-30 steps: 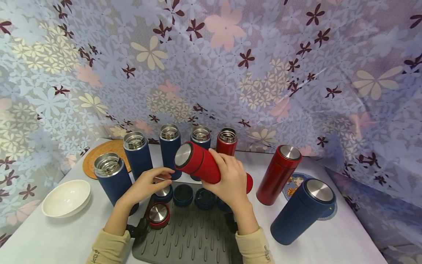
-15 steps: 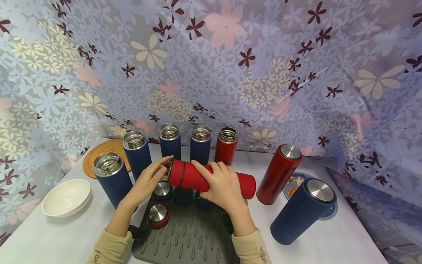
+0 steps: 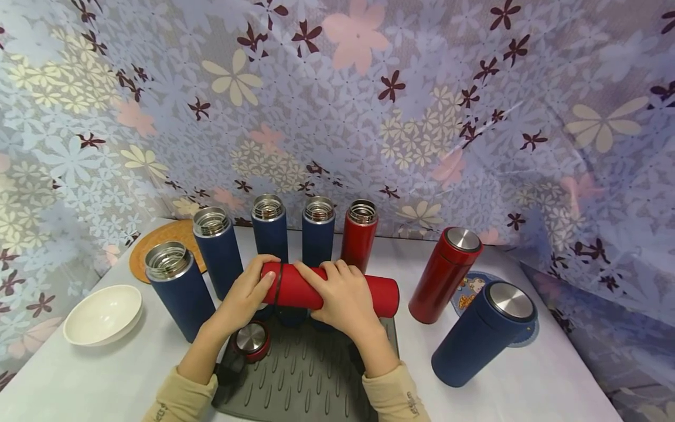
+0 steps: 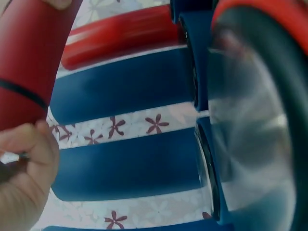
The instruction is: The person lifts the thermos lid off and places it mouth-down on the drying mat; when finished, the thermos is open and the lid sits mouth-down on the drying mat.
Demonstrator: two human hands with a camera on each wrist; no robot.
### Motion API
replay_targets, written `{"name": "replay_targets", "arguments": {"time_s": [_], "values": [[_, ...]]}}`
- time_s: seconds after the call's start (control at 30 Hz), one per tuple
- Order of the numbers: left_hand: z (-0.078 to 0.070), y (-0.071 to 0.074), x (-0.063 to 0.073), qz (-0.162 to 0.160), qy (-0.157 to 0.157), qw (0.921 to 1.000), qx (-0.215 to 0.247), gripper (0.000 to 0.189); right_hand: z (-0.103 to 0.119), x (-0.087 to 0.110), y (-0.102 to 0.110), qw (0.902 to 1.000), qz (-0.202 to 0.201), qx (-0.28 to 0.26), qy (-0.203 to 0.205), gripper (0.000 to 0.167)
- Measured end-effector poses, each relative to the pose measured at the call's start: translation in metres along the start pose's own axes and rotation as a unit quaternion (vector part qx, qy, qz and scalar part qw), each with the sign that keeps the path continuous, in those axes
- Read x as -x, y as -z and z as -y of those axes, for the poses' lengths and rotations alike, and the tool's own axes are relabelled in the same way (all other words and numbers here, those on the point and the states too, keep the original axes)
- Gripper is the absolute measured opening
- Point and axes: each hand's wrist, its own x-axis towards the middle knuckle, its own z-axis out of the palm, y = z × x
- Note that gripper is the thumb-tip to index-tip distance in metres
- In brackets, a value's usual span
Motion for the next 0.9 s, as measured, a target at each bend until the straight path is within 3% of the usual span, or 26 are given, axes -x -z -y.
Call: {"name": "replay_targets", "arguments": {"time_s": [0.13,0.3,0.53,0.77,0.83,0.9], "values": [[-0.003,-0.002,0.001,-0.030,0.015,0.9994,-0.009,0.031,0.003,-0.001,-0.002,0.9999,-0.011,-0.002,-0.002,0.090],[-0.006,-0.003,0.002,-0.046,0.048,0.9977,-0.008,0.031,0.004,-0.001,-0.005,0.9996,-0.027,-0.001,0.002,0.091],[-0.013,-0.005,0.001,-0.053,0.139,0.9889,0.002,0.030,0.003,0.001,-0.008,0.9993,-0.035,0.002,0.013,0.090],[-0.013,-0.002,-0.004,-0.021,0.239,0.9699,0.041,0.037,0.005,-0.001,-0.010,0.9994,-0.024,0.009,0.025,0.094],[-0.011,0.001,-0.004,-0.001,0.254,0.9652,0.061,0.039,0.006,-0.001,-0.010,0.9992,-0.022,0.016,0.029,0.094],[-0.008,0.005,-0.003,0.032,0.250,0.9622,0.103,0.041,0.006,-0.001,-0.009,0.9991,-0.020,0.022,0.031,0.094]]}}
